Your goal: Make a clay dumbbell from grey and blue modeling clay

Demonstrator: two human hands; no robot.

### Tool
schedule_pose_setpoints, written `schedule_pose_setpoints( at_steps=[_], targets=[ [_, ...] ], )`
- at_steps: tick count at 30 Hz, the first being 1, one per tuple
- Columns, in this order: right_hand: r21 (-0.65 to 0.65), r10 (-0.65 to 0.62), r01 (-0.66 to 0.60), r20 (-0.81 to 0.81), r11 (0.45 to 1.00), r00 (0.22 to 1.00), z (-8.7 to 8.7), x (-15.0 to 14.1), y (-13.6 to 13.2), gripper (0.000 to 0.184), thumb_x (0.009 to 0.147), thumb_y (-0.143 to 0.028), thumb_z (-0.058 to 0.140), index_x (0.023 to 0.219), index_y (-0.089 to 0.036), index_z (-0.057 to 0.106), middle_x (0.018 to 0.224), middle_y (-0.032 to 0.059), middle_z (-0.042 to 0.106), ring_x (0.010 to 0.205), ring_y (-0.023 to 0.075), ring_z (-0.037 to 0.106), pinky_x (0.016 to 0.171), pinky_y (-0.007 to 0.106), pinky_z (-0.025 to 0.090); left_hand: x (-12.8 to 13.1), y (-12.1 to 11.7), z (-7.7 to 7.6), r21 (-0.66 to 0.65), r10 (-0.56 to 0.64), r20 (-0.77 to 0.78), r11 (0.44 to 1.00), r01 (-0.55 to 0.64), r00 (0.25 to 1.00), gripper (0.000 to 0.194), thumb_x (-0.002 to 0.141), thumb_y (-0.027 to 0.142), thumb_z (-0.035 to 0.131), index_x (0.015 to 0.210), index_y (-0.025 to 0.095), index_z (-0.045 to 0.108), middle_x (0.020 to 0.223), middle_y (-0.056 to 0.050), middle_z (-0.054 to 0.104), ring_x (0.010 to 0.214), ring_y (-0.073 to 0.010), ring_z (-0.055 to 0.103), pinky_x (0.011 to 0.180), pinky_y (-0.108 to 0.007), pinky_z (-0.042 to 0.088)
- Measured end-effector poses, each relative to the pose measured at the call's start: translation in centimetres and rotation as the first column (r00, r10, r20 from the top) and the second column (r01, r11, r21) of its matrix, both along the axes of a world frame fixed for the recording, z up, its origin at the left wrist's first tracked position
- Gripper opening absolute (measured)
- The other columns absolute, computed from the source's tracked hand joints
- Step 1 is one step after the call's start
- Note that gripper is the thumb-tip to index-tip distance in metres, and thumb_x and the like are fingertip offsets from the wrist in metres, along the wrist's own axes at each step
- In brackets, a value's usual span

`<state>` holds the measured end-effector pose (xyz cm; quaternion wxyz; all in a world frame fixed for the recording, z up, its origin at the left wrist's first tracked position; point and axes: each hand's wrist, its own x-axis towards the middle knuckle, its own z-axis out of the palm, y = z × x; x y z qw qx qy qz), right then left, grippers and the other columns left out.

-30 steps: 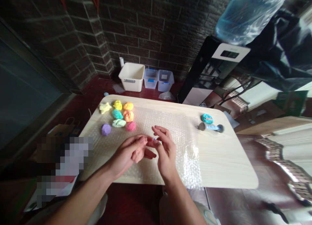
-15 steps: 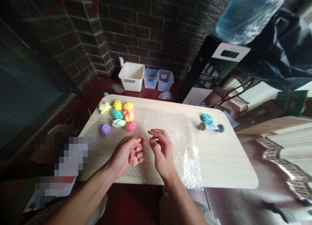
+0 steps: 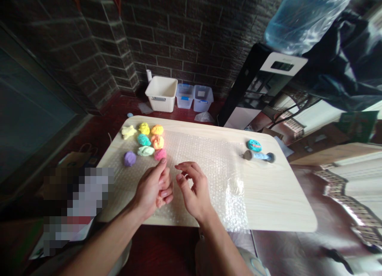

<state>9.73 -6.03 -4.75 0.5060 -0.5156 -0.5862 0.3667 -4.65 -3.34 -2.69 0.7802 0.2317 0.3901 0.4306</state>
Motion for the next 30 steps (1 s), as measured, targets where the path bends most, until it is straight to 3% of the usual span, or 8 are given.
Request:
schedule_pose_setpoints(
  at_steps=[3, 8, 13, 16, 20, 24, 28, 30],
  targets=[
    [-0.105, 0.003, -0.017, -0.135, 0.994, 0.991, -0.1, -0.1, 0.0, 0.036, 0.105, -0.051, 0.061, 0.113, -0.023, 0.08, 0.104, 0.0094, 0.077, 0.086, 0.0235, 0.072, 0.076, 0.038, 0.058, -0.1, 0.3, 0.3, 0.096, 0.02, 0.087, 0.995, -0.029, 0.996, 0.06, 0.085, 0.068, 0.079, 0.066, 0.021, 0.047, 0.05, 0.01, 0.035, 0.043, -0.0071, 0.039, 0.044, -0.021, 0.045],
    [-0.275, 0.077, -0.169, -0.315, 0.946, 0.946, 0.2, -0.6, 0.0, 0.049, 0.101, -0.065, 0.061, 0.107, -0.018, 0.077, 0.088, 0.0071, 0.075, 0.075, 0.021, 0.071, 0.064, 0.031, 0.058, -0.3, 0.8, 0.2, 0.154, 0.031, 0.154, 0.987, -0.055, 0.988, 0.038, 0.088, 0.047, 0.084, 0.092, 0.021, 0.057, 0.069, 0.007, 0.051, 0.055, -0.008, 0.05, 0.045, -0.017, 0.039],
    [-0.336, 0.148, -0.254, -0.31, 0.907, 0.939, 0.3, -1.0, -0.1, 0.051, 0.098, -0.067, 0.065, 0.088, -0.017, 0.072, 0.074, 0.0035, 0.069, 0.061, 0.0159, 0.064, 0.057, 0.028, 0.054, -0.4, 0.5, -0.7, 0.205, 0.124, 0.008, 0.971, -0.123, 0.992, 0.04, 0.093, 0.046, 0.078, 0.118, 0.021, 0.058, 0.089, -0.002, 0.072, 0.07, -0.0158, 0.071, 0.05, -0.02, 0.043],
    [-0.327, 0.186, -0.292, -0.317, 0.899, 0.93, 0.3, -1.3, -0.1, 0.051, 0.097, -0.067, 0.067, 0.081, -0.019, 0.07, 0.073, 0.0022, 0.067, 0.06, 0.0142, 0.06, 0.058, 0.027, 0.051, -0.4, 0.2, -1.3, 0.284, 0.076, -0.116, 0.958, -0.041, 0.99, 0.037, 0.101, 0.048, 0.068, 0.124, 0.021, 0.058, 0.103, -0.01, 0.08, 0.08, -0.0213, 0.077, 0.058, -0.025, 0.052],
    [-0.287, 0.196, -0.318, -0.385, 0.904, 0.902, 0.3, -1.7, -0.2, 0.049, 0.095, -0.067, 0.071, 0.081, -0.02, 0.067, 0.067, -0.0015, 0.061, 0.057, 0.0127, 0.054, 0.056, 0.027, 0.048, -0.5, 0.0, -1.6, 0.42, 0.029, -0.25, 0.904, 0.081, 0.968, 0.043, 0.107, 0.051, 0.056, 0.138, 0.021, 0.059, 0.122, -0.015, 0.08, 0.105, -0.027, 0.077, 0.083, -0.035, 0.061],
    [-0.23, 0.124, -0.221, -0.372, 0.948, 0.92, 0.5, -1.0, 0.1, 0.037, 0.097, -0.058, 0.073, 0.106, -0.022, 0.072, 0.071, -0.0024, 0.063, 0.06, 0.0141, 0.056, 0.058, 0.028, 0.05, -1.0, 0.3, -1.2, 0.484, 0.044, -0.349, 0.864, 0.14, 0.936, 0.043, 0.109, 0.047, 0.054, 0.145, 0.023, 0.06, 0.144, -0.014, 0.07, 0.125, -0.0277, 0.07, 0.101, -0.039, 0.059],
    [-0.187, 0.004, -0.037, -0.176, 0.982, 0.984, 0.5, 0.1, 0.3, 0.033, 0.092, -0.052, 0.081, 0.106, -0.023, 0.077, 0.095, 0.0057, 0.076, 0.079, 0.019, 0.067, 0.067, 0.03, 0.055, -1.6, 0.8, -1.5, 0.675, 0.217, -0.479, 0.71, 0.199, 0.851, 0.028, 0.104, 0.036, 0.066, 0.127, 0.021, 0.074, 0.128, -0.013, 0.073, 0.126, -0.0275, 0.068, 0.112, -0.04, 0.053],
    [-0.184, -0.018, -0.005, -0.123, 0.983, 0.992, 0.4, 0.4, 0.2, 0.033, 0.093, -0.051, 0.081, 0.109, -0.023, 0.077, 0.099, 0.0073, 0.078, 0.083, 0.0211, 0.069, 0.069, 0.031, 0.057, -1.8, 1.1, -1.8, 0.694, 0.243, -0.508, 0.684, 0.225, 0.826, 0.027, 0.102, 0.033, 0.07, 0.125, 0.021, 0.076, 0.123, -0.012, 0.074, 0.118, -0.0261, 0.071, 0.108, -0.039, 0.056]
  ],
)
